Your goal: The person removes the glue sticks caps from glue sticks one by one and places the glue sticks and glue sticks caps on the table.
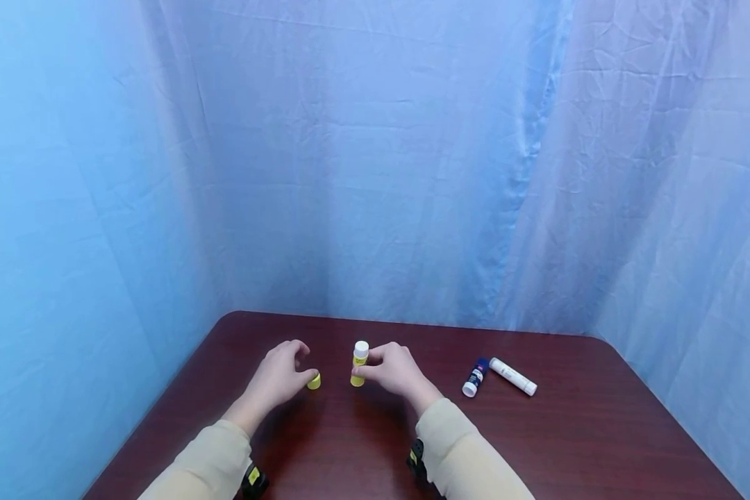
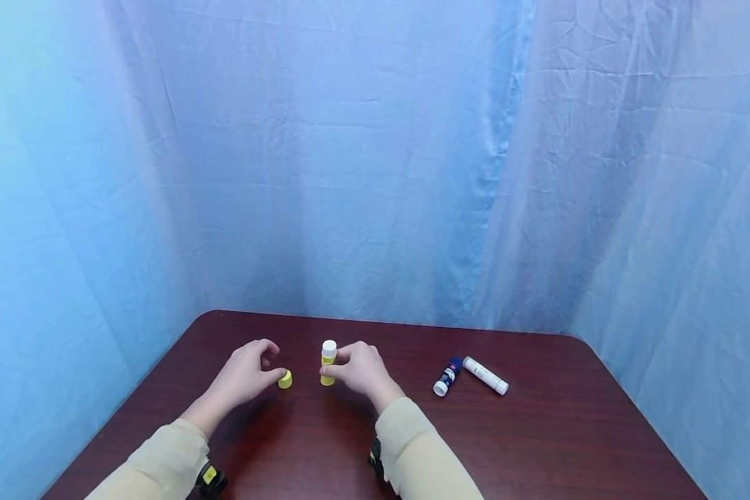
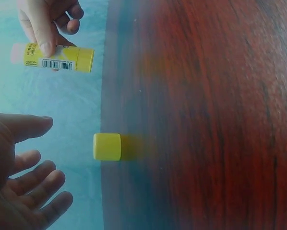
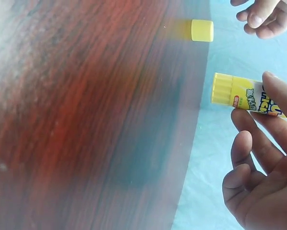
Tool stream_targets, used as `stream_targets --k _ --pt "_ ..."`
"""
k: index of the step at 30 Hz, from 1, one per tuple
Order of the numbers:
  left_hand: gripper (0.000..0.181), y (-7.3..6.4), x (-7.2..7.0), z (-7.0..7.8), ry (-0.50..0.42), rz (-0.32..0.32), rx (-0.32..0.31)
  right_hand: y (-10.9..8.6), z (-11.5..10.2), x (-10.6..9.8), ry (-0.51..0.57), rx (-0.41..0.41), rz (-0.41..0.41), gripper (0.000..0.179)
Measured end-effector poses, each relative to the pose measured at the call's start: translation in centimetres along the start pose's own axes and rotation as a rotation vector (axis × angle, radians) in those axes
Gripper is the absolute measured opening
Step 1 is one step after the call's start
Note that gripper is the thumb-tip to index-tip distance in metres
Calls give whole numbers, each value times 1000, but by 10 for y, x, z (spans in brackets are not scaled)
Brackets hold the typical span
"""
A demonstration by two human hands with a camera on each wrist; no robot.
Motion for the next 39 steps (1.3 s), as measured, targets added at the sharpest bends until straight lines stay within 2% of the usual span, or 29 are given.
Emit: stream_targets --k 5,9,14,21,26,32,39 --pt "41 1 1 -5 18 -23 -39 3 -4 5 -22 -23 -20 6" --pt "40 1 2 -8 33 -37 -38 6 -6 7 -36 -18 -33 5" --pt "40 2 3 -11 57 -52 -29 9 -5 11 -42 15 -67 6" --pt "42 3 7 -16 74 -94 -89 12 -6 15 -39 53 -95 8" --pt "41 5 9 -18 80 -121 -102 14 -6 16 -30 75 -108 6" --pt "39 6 9 -22 92 -126 -97 16 -8 17 -42 79 -93 9" --pt "40 4 10 -24 84 -130 -121 17 -8 23 -68 72 -100 7"
Point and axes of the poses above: each hand's wrist, its own y-axis towards the middle knuckle, its own x-axis out of the palm, z = x × y, the point moved 3 cm from there along y, towards the middle knuckle, and after that the axes turned 13 degrees about -y, right-handed, at the moved point
